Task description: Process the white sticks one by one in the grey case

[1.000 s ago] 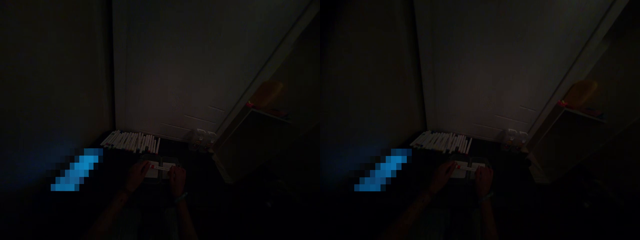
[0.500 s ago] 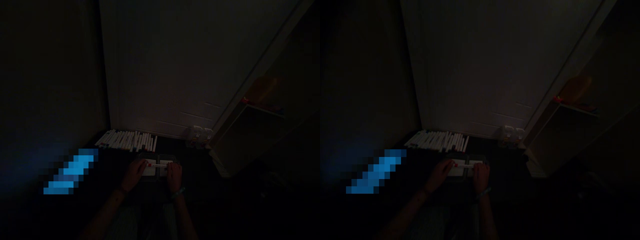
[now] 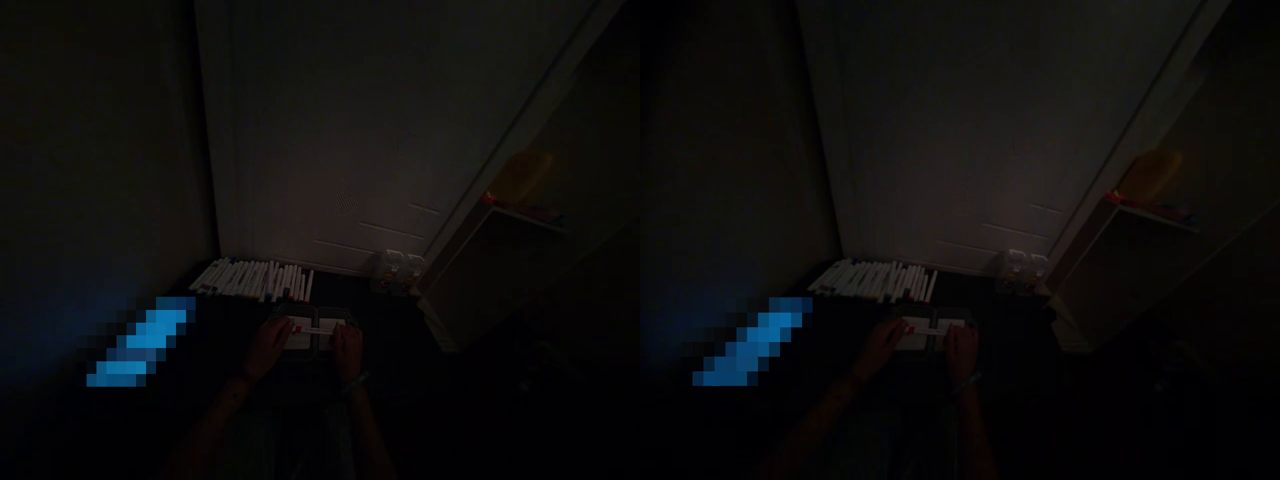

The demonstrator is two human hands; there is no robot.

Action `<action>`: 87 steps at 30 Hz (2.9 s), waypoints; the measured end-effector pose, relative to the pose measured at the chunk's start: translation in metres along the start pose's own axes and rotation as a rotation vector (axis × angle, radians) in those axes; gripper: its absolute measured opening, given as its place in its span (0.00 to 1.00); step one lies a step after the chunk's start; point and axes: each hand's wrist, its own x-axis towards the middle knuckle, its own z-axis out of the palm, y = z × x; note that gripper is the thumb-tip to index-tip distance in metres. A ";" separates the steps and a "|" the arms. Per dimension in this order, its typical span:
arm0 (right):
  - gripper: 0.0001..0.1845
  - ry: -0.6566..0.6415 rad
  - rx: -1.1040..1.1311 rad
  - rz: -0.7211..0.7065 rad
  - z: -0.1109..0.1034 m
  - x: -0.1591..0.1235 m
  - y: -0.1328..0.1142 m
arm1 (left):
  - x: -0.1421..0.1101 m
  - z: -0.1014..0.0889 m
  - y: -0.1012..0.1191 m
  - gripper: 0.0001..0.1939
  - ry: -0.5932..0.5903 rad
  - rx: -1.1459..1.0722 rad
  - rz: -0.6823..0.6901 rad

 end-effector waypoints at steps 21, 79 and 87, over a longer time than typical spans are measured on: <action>0.18 -0.005 0.028 -0.008 0.003 -0.001 0.001 | -0.001 -0.007 0.010 0.17 -0.022 0.078 0.072; 0.17 -0.049 0.055 0.030 0.004 -0.002 0.003 | 0.000 0.000 0.002 0.17 -0.023 0.112 0.080; 0.19 -0.078 0.070 0.040 0.004 -0.001 0.003 | 0.001 0.000 0.002 0.17 -0.016 0.116 0.084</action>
